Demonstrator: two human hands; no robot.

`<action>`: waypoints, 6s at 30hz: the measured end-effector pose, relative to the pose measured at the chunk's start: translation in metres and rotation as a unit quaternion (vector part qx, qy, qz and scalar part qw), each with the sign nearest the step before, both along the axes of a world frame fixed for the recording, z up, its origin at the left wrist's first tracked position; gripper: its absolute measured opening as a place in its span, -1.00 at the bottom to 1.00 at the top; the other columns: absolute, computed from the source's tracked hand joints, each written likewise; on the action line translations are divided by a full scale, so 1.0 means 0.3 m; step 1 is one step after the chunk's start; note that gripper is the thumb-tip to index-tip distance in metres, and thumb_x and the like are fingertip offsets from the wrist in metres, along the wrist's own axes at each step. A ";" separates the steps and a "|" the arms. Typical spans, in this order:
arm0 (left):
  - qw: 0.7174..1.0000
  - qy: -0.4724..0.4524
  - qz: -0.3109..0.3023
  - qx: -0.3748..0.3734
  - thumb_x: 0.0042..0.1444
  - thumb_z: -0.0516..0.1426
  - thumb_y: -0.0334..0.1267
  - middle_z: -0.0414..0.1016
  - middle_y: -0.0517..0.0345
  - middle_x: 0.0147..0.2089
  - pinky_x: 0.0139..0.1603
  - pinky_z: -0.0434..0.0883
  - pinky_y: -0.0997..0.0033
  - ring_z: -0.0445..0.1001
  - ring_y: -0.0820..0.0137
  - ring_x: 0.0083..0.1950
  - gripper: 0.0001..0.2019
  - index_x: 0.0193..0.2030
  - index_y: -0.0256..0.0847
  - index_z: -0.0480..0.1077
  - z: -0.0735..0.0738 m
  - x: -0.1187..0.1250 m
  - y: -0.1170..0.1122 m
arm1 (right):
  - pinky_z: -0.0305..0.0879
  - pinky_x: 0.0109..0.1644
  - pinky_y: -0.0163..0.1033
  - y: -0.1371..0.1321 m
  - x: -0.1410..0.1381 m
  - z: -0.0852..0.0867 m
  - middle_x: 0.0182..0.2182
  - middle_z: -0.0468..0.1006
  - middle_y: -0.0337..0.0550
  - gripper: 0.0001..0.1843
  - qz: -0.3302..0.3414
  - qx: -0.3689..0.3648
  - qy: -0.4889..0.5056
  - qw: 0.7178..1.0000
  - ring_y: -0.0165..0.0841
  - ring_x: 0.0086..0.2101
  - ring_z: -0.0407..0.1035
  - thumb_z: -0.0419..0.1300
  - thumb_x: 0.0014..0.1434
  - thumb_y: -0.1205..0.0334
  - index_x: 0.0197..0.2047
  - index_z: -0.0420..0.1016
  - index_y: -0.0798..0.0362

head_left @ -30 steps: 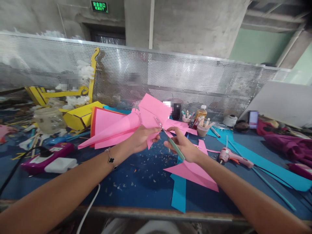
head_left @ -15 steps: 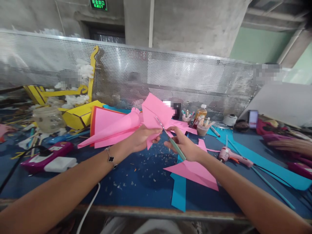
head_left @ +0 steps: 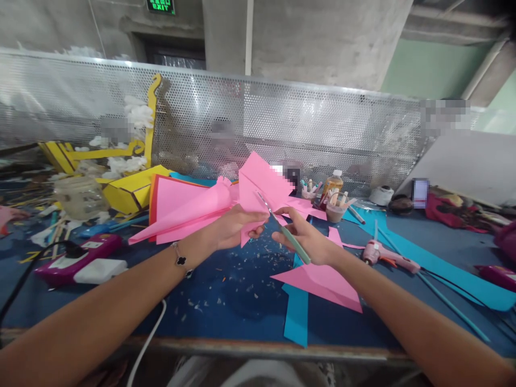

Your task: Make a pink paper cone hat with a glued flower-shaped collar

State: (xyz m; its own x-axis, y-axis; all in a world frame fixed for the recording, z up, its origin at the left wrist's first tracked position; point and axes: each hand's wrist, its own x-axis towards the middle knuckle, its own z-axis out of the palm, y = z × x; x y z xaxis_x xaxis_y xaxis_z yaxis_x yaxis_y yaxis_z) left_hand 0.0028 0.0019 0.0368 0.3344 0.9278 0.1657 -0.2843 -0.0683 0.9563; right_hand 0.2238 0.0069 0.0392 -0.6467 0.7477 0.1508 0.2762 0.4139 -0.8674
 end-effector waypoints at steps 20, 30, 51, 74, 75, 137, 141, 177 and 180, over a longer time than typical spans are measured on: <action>1.000 0.009 -0.007 0.018 0.01 0.39 -0.27 0.40 0.18 -0.44 -0.48 0.19 0.42 0.28 0.54 -0.51 -0.83 -0.38 -0.29 0.52 0.028 0.000 -0.009 | 0.07 -0.40 -0.26 0.017 -0.004 0.009 -0.50 0.20 -0.51 -0.22 0.012 -0.048 0.061 0.997 -0.45 -0.51 0.10 0.41 0.12 -0.21 0.16 0.08 -0.08; 0.999 0.002 0.032 -0.029 0.02 0.35 -0.29 0.41 0.14 -0.43 -0.56 0.08 0.45 0.29 0.54 -0.55 -0.83 -0.36 -0.32 0.48 0.017 0.024 -0.002 | 0.08 -0.41 -0.28 0.019 -0.020 -0.012 -0.44 0.25 -0.46 -0.28 0.012 -0.059 0.062 0.996 -0.45 -0.48 0.13 0.42 0.08 -0.23 0.05 0.11 -0.10; 1.000 -0.010 0.000 -0.026 0.22 0.25 -0.23 0.48 0.08 -0.36 -0.59 0.20 0.51 0.42 0.48 -0.51 -0.81 -0.16 -0.32 0.42 0.016 -0.003 0.024 | 0.10 -0.50 -0.31 0.013 0.015 0.026 -0.57 0.30 -0.49 -0.37 0.000 -0.058 0.033 0.998 -0.46 -0.57 0.16 0.39 0.11 -0.25 -0.06 0.14 -0.08; 0.997 0.061 0.040 0.011 0.18 0.29 -0.15 0.51 0.11 -0.35 -0.59 0.17 0.51 0.38 0.52 -0.54 -0.78 -0.20 -0.28 0.49 0.022 -0.028 0.026 | 0.08 -0.51 -0.31 0.016 0.007 0.020 -0.56 0.28 -0.50 -0.34 0.001 -0.039 0.016 0.999 -0.45 -0.57 0.16 0.35 0.14 -0.30 -0.02 0.12 -0.09; 0.996 0.079 0.042 0.019 0.18 0.29 -0.13 0.51 0.10 -0.34 -0.60 0.18 0.50 0.39 0.51 -0.53 -0.77 -0.20 -0.28 0.49 0.021 -0.028 0.026 | 0.08 -0.49 -0.30 0.021 0.006 0.012 -0.54 0.27 -0.49 -0.33 0.002 -0.040 0.022 0.999 -0.45 -0.55 0.15 0.36 0.13 -0.29 -0.01 0.12 -0.08; 0.949 0.251 0.170 0.086 0.21 0.27 -0.16 0.47 0.16 -0.59 -0.66 0.14 0.49 0.36 0.44 -0.64 -0.81 -0.23 -0.22 0.41 0.009 0.005 0.013 | 0.03 -0.53 -0.31 0.066 -0.006 -0.030 -0.63 0.33 -0.35 -0.32 -0.095 -0.010 0.043 0.994 -0.43 -0.57 0.21 0.52 -0.10 -0.21 -0.51 0.09 -0.06; 0.934 0.286 0.171 0.129 0.23 0.24 -0.13 0.41 0.20 -0.62 -0.61 0.19 0.47 0.37 0.43 -0.62 -0.80 -0.27 -0.21 0.39 0.018 0.002 0.001 | 0.05 -0.45 -0.29 0.052 -0.006 -0.020 -0.60 0.14 -0.48 -0.31 -0.083 -0.007 0.039 0.996 -0.48 -0.55 0.04 0.52 -0.04 -0.15 -0.45 0.03 -0.07; 0.967 0.255 -0.009 0.004 0.37 0.09 -0.02 0.60 0.01 -0.44 -0.72 0.02 0.53 0.21 0.56 -0.72 -0.72 -0.13 -0.23 0.37 0.069 -0.042 -0.015 | 0.04 -0.42 -0.27 0.046 0.024 0.031 -0.54 0.18 -0.43 -0.35 -0.005 -0.001 0.019 1.000 -0.47 -0.50 0.07 0.52 -0.06 -0.18 -0.45 0.13 -0.03; 0.971 0.239 -0.016 -0.011 0.36 0.09 -0.01 0.60 0.01 -0.47 -0.74 0.00 0.54 0.22 0.54 -0.73 -0.72 -0.16 -0.21 0.36 0.069 -0.052 -0.006 | 0.06 -0.47 -0.27 0.058 0.035 0.033 -0.60 0.17 -0.46 -0.29 -0.002 -0.002 0.032 0.999 -0.49 -0.56 0.08 0.55 -0.09 -0.12 -0.49 0.04 -0.05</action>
